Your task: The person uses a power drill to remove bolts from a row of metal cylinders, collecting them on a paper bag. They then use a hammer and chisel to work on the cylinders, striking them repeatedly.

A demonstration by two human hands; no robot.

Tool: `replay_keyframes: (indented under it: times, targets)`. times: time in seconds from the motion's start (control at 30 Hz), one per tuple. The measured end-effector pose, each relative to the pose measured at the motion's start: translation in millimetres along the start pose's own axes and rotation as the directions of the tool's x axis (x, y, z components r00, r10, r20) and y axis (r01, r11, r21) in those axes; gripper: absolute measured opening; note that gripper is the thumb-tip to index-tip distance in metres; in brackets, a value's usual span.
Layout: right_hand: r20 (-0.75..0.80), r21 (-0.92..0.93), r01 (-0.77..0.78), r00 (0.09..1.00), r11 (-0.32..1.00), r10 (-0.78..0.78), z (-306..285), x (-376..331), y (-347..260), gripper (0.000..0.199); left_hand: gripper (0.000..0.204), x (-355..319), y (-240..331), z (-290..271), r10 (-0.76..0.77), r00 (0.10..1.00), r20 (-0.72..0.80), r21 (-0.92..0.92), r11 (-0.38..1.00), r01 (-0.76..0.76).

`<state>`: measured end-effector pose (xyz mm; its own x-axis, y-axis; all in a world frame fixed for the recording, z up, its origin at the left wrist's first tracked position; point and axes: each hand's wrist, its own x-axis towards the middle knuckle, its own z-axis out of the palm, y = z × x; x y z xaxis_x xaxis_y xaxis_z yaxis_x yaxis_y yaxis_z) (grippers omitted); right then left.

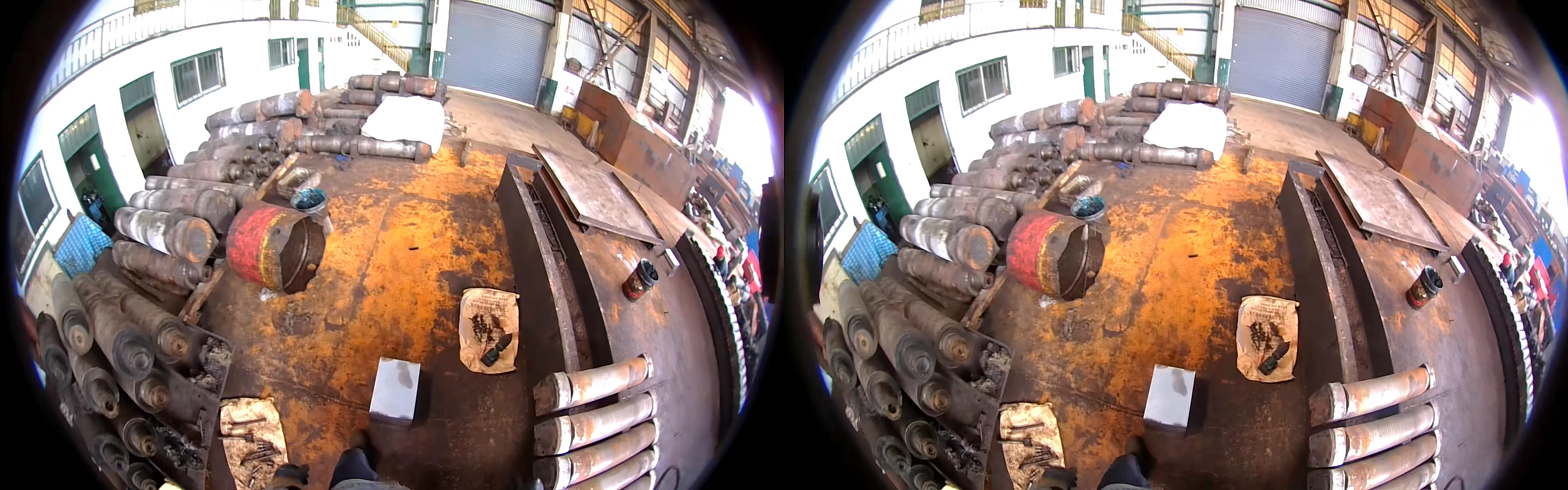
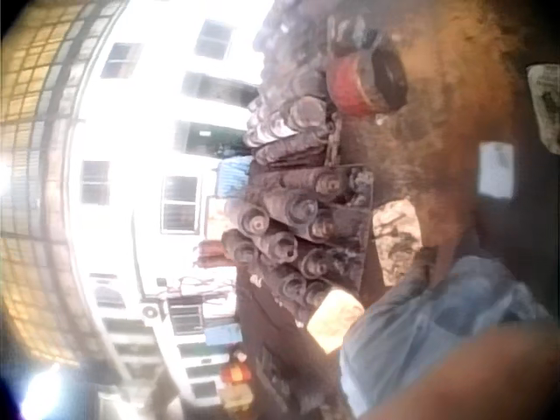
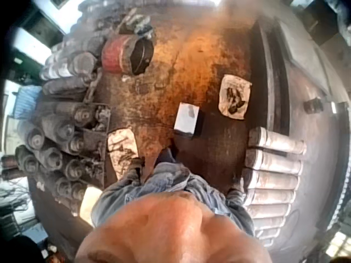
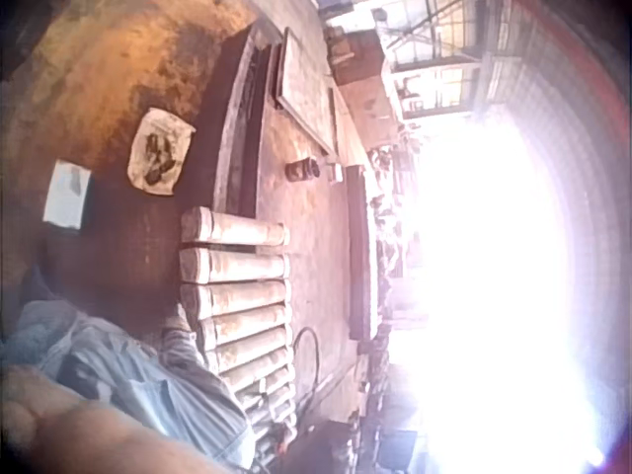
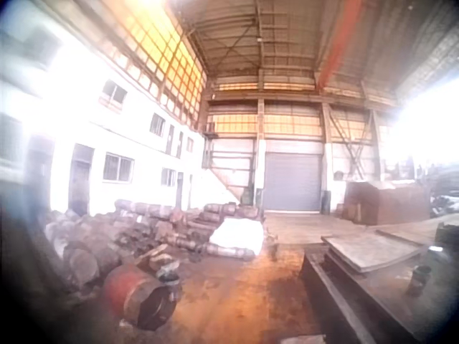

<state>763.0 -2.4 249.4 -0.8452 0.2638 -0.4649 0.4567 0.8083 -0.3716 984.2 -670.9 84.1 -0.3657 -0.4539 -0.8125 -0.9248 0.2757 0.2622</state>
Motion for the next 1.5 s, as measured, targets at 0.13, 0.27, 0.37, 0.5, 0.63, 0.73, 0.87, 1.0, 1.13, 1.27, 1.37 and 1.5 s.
replay_keyframes:
  times: [0.13, 0.27, 0.37, 0.5, 0.63, 0.73, 0.87, 1.0, 1.13, 1.27, 1.37, 1.5]
  targets:
    - [-0.02, 0.018, -0.197, 0.98, 0.98, 0.198, 12.9, -54.4, 27.1, 0.039, 0.016, 93.4, 131.9, -82.9, 0.347, 0.937, 0.03, 0.069, 0.935, -0.348]
    - [-0.033, 0.118, -0.327, 0.942, 0.938, 0.333, 12.7, -119.1, 17.8, 0.042, 0.013, 124.6, 230.6, -144.4, 0.399, 0.903, 0.162, -0.215, 0.907, -0.362]
    - [-0.007, -0.059, -0.565, 0.824, 0.823, 0.566, 23.6, -99.4, 37.2, 0.046, 0.015, 129.1, 304.2, -130.1, 0.358, 0.875, 0.327, -0.485, 0.858, -0.169]
    - [0.044, 0.144, -0.512, 0.858, 0.847, 0.512, 37.3, -62.1, 13.5, 0.055, 0.02, 153.0, 302.5, -97.8, 0.258, 0.843, 0.472, -0.671, 0.725, 0.154]
    - [0.111, 0.111, -0.478, 0.877, 0.871, 0.467, 39.7, 18.0, -15.2, 0.056, 0.01, 74.2, 308.5, -22.0, 0.39, 0.877, 0.282, -0.464, 0.855, -0.231]
    - [0.125, 0.049, -0.283, 0.953, 0.958, 0.275, 54.4, 109.4, -21.8, 0.048, 0.016, 17.0, 305.4, -18.1, 0.367, 0.895, 0.251, -0.391, 0.885, -0.253]
    - [0.099, 0.044, -0.128, 0.987, 0.991, 0.123, 20.2, 218.7, -90.0, 0.04, 0.013, 6.9, 238.3, -32.2, 0.213, 0.939, 0.272, -0.795, 0.6, 0.094]
    - [0.135, 0.098, -0.003, 0.991, 0.995, -0.011, 20.3, 316.3, -91.4, 0.041, 0.029, -56.6, 204.9, -2.5, -0.181, 0.983, -0.038, -0.429, 0.891, 0.148]
    - [0.105, 0.064, -0.06, 0.993, 0.996, 0.053, -42.7, 326.4, -96.7, 0.044, 0.032, -78.5, 247.9, 71.9, -0.242, 0.964, 0.107, -0.482, 0.836, 0.264]
    - [0.158, 0.069, -0.088, 0.984, 0.994, 0.076, -65.0, 321.8, -93.7, 0.047, 0.015, -44.5, 255.5, 89.7, 0.044, 0.948, 0.315, -0.61, 0.775, 0.167]
    - [0.177, 0.067, -0.236, 0.959, 0.969, 0.222, -40.0, 318.6, -49.5, 0.05, 0.009, -44.1, 356.8, 100.9, 0.119, 0.901, 0.417, -0.796, 0.526, 0.299]
    - [0.106, 0.102, -0.272, 0.959, 0.957, 0.261, -29.4, 310.0, -1.0, 0.052, 0.019, -91.1, 461.5, 123.5, 0.221, 0.969, -0.113, -0.628, 0.74, -0.242]
